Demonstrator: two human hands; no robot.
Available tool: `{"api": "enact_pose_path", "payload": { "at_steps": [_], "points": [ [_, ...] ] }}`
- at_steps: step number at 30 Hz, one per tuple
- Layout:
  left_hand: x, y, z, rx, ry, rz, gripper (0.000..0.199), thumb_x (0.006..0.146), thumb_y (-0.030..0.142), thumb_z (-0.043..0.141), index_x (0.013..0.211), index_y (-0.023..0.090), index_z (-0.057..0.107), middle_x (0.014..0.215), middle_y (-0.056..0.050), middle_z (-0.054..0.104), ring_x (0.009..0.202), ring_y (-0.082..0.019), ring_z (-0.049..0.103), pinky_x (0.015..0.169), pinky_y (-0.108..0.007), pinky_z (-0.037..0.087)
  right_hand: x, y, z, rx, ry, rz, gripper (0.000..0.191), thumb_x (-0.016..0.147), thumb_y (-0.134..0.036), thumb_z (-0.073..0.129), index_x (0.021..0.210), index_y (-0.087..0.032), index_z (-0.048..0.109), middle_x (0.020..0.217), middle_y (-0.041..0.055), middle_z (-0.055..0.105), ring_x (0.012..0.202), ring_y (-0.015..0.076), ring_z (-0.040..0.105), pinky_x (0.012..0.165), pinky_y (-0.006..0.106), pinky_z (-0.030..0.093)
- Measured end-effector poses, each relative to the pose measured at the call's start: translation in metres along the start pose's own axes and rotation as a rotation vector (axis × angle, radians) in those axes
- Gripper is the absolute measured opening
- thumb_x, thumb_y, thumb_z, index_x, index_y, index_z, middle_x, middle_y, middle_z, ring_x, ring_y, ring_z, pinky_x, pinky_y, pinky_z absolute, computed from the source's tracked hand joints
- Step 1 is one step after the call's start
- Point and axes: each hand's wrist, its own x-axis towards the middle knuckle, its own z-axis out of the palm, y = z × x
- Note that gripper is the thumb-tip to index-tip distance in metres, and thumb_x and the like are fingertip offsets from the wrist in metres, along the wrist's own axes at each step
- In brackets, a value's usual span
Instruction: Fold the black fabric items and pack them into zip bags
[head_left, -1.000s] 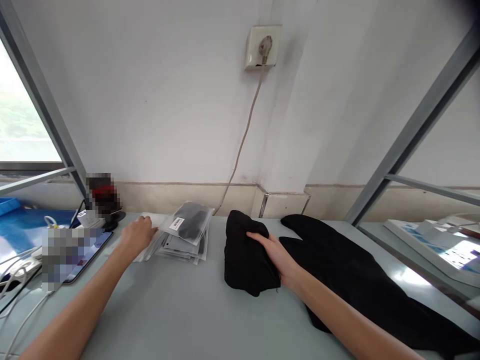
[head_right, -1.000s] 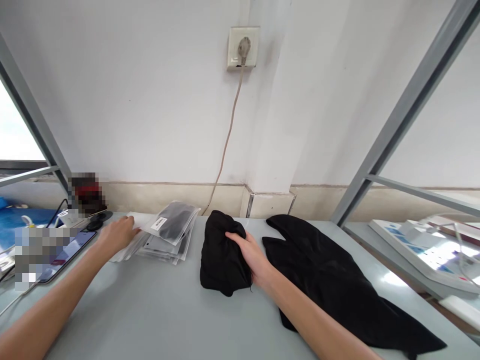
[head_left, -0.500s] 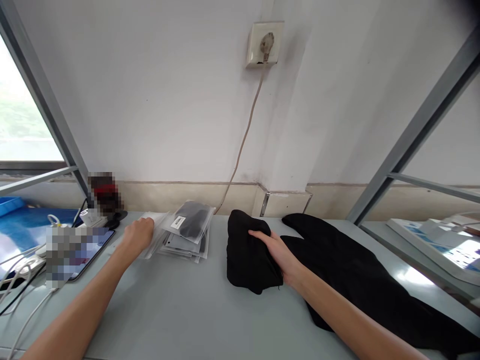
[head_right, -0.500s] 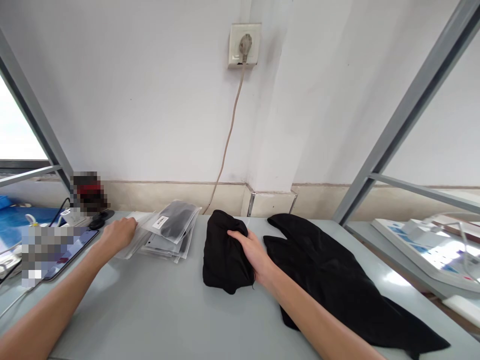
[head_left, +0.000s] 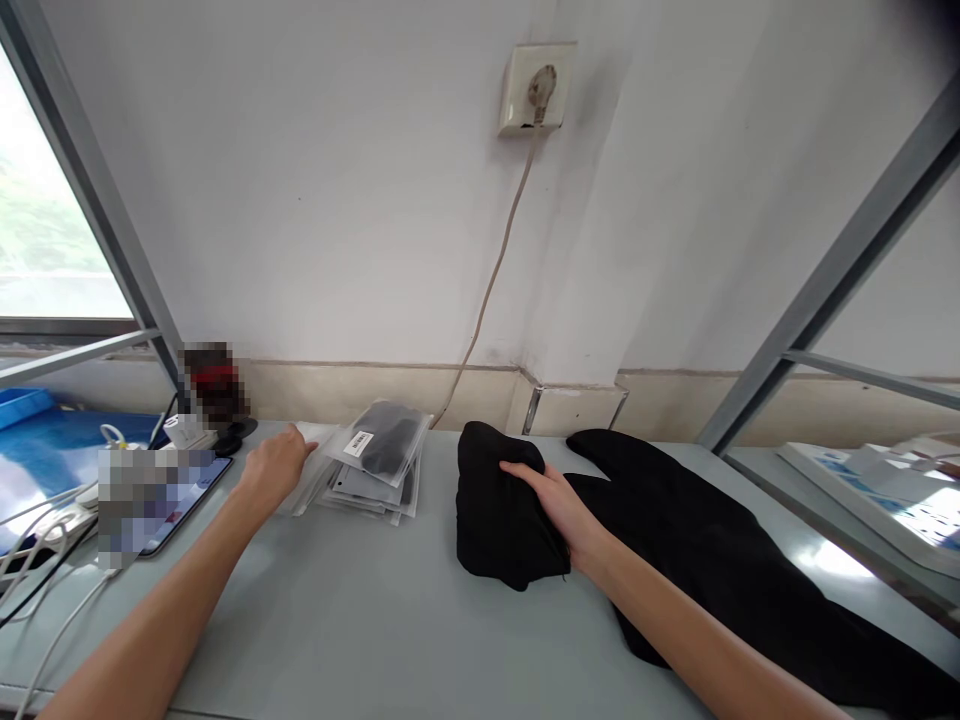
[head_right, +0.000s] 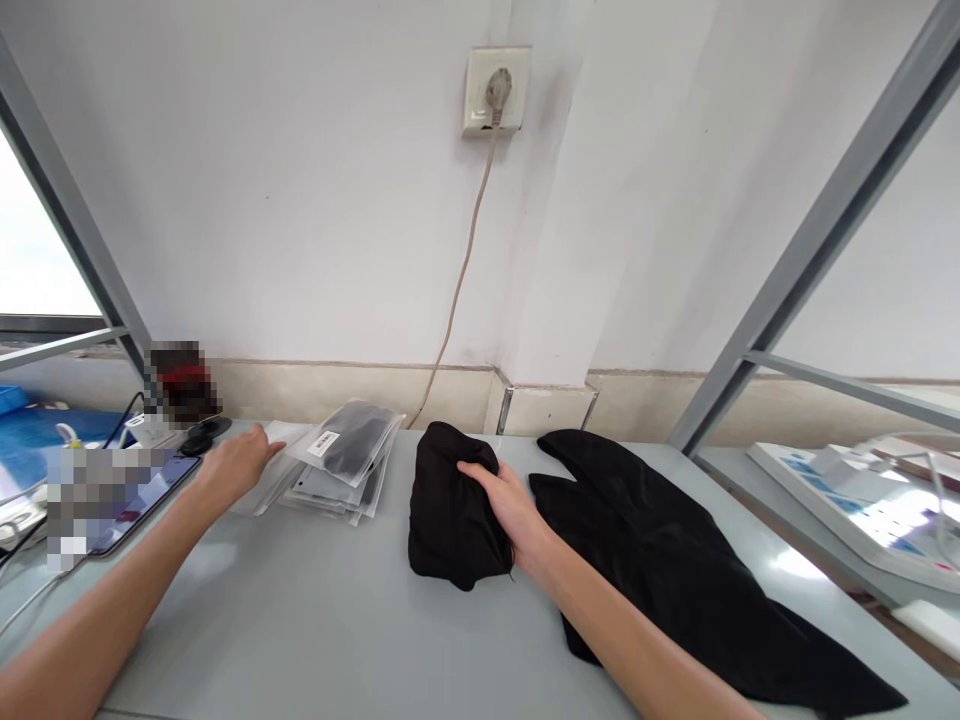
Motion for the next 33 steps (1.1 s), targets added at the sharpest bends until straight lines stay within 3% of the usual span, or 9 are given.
{"api": "enact_pose_path", "payload": {
  "at_steps": [8,14,18,22,25,27,29,31,33],
  "points": [
    [-0.011,0.007,-0.013,0.026,-0.049,0.087,0.031,0.104,0.021,0.038,0.119,0.006,0.06,0.103,-0.026,0.074,0.101,-0.041,0.074,0.074,-0.042,0.054,0.001,0.0,0.001,-0.055,0.021,0.009,0.016,0.081,-0.032,0.081,0.091,-0.023,0.071,0.076,0.0048,0.079,0.07,0.0264,0.076,0.063,0.035,0.063],
    [-0.019,0.011,-0.025,0.053,0.006,0.003,0.036,0.086,-0.003,0.041,0.115,-0.002,0.062,0.101,-0.031,0.073,0.099,-0.045,0.074,0.075,-0.047,0.056,0.005,0.005,-0.001,-0.064,0.017,0.003,0.019,0.08,-0.033,0.081,0.093,-0.023,0.071,0.078,0.0043,0.08,0.074,0.0271,0.077,0.066,0.035,0.063],
    [-0.027,0.018,-0.05,0.062,0.116,-0.091,0.041,0.091,0.0,0.033,0.127,-0.006,0.052,0.096,-0.032,0.072,0.093,-0.047,0.074,0.072,-0.05,0.056,0.007,0.006,-0.002,-0.088,0.026,-0.06,0.022,0.078,-0.033,0.081,0.094,-0.024,0.071,0.074,0.002,0.078,0.073,0.0267,0.076,0.067,0.035,0.063],
    [-0.044,0.04,-0.077,-0.061,0.384,-0.145,0.037,0.106,0.029,0.028,0.122,0.008,0.054,0.08,-0.015,0.071,0.072,-0.036,0.073,0.062,-0.039,0.05,0.006,0.004,-0.003,-0.072,-0.01,-0.158,0.028,0.076,-0.035,0.083,0.1,-0.025,0.072,0.077,0.0017,0.08,0.078,0.0281,0.077,0.071,0.036,0.063],
    [-0.066,0.065,-0.08,-0.266,0.516,0.084,0.027,0.102,0.035,0.035,0.1,0.019,0.057,0.072,-0.004,0.066,0.064,-0.021,0.065,0.06,-0.028,0.042,0.003,0.004,-0.004,-0.026,-0.03,-0.22,0.034,0.075,-0.039,0.084,0.104,-0.025,0.073,0.084,0.0018,0.081,0.084,0.0289,0.078,0.074,0.037,0.063],
    [-0.083,0.082,-0.073,-0.449,0.431,0.388,0.024,0.098,0.037,0.04,0.086,0.022,0.053,0.061,0.002,0.057,0.054,-0.015,0.054,0.056,-0.026,0.036,0.0,0.004,-0.003,-0.011,-0.005,-0.281,0.036,0.072,-0.04,0.085,0.103,-0.025,0.074,0.088,0.002,0.082,0.088,0.03,0.078,0.075,0.037,0.063],
    [-0.097,0.098,-0.063,-0.663,0.267,0.566,0.02,0.097,0.034,0.042,0.081,0.023,0.048,0.058,0.005,0.05,0.049,-0.012,0.044,0.054,-0.025,0.033,-0.004,0.004,-0.002,-0.007,0.075,-0.379,0.035,0.07,-0.039,0.085,0.1,-0.025,0.074,0.09,0.0015,0.082,0.092,0.0305,0.077,0.077,0.037,0.063],
    [-0.106,0.111,-0.05,-0.848,0.008,0.592,0.019,0.096,0.029,0.045,0.078,0.023,0.045,0.058,0.007,0.047,0.05,-0.011,0.039,0.05,-0.024,0.03,-0.008,0.003,0.0,0.001,0.165,-0.462,0.03,0.069,-0.038,0.084,0.094,-0.026,0.073,0.091,0.0007,0.082,0.096,0.0305,0.076,0.079,0.035,0.063],
    [-0.109,0.121,-0.037,-0.978,-0.178,0.546,0.02,0.096,0.029,0.047,0.078,0.023,0.045,0.061,0.007,0.048,0.053,-0.011,0.04,0.049,-0.023,0.029,-0.012,0.002,0.0,0.008,0.181,-0.474,0.025,0.07,-0.038,0.084,0.088,-0.026,0.072,0.09,0.0007,0.081,0.098,0.0311,0.075,0.08,0.035,0.063]
  ]
}}
